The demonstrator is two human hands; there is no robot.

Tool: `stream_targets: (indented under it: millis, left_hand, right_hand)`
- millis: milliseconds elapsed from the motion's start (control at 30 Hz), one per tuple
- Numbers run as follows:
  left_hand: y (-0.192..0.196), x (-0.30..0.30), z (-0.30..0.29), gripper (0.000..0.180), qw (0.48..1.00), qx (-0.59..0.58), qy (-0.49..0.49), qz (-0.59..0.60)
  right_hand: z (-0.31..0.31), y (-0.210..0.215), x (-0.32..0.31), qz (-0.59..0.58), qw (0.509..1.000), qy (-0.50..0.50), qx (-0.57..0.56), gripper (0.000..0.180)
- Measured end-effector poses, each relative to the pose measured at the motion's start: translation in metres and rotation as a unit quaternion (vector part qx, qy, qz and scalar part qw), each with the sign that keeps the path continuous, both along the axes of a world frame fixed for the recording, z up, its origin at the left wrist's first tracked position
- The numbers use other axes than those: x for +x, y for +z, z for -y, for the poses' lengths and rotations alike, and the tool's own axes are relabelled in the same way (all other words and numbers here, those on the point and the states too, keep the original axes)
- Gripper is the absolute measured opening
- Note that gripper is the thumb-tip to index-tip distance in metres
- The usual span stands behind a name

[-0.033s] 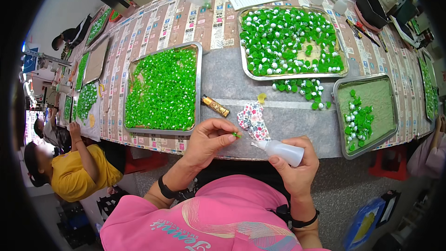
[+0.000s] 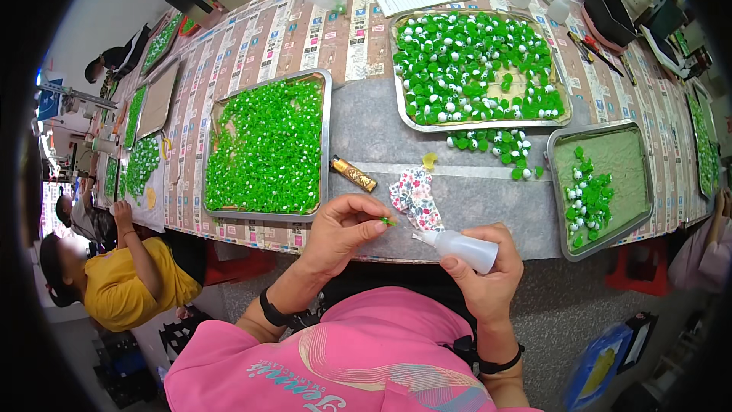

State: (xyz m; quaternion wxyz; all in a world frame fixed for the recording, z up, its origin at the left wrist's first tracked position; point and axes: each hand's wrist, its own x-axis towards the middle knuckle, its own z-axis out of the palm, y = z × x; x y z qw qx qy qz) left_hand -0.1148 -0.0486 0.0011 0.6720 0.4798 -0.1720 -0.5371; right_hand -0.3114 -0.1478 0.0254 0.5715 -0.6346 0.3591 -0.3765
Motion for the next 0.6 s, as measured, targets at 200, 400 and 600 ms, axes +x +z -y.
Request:
stream_targets:
  millis: [200, 400, 600]
  left_hand:
    - [0.0007, -0.0003, -0.0005, 0.019, 1.000, -0.017, 0.000, 0.023]
    - [0.0011, -0.0004, -0.0008, 0.019, 1.000, -0.020, -0.004, 0.019]
    - [-0.0002, 0.0003, -0.0010, 0.018, 0.999, -0.031, -0.013, 0.023]
  right_hand:
    - [-0.0003, -0.0036, -0.0011, -0.004, 1.000, 0.009, -0.025, 0.039]
    - [-0.0001, -0.0031, -0.0012, -0.003, 1.000, 0.005, -0.010, 0.039]
    - [0.0007, -0.0071, -0.0032, -0.009, 1.000, 0.010, -0.016, 0.039]
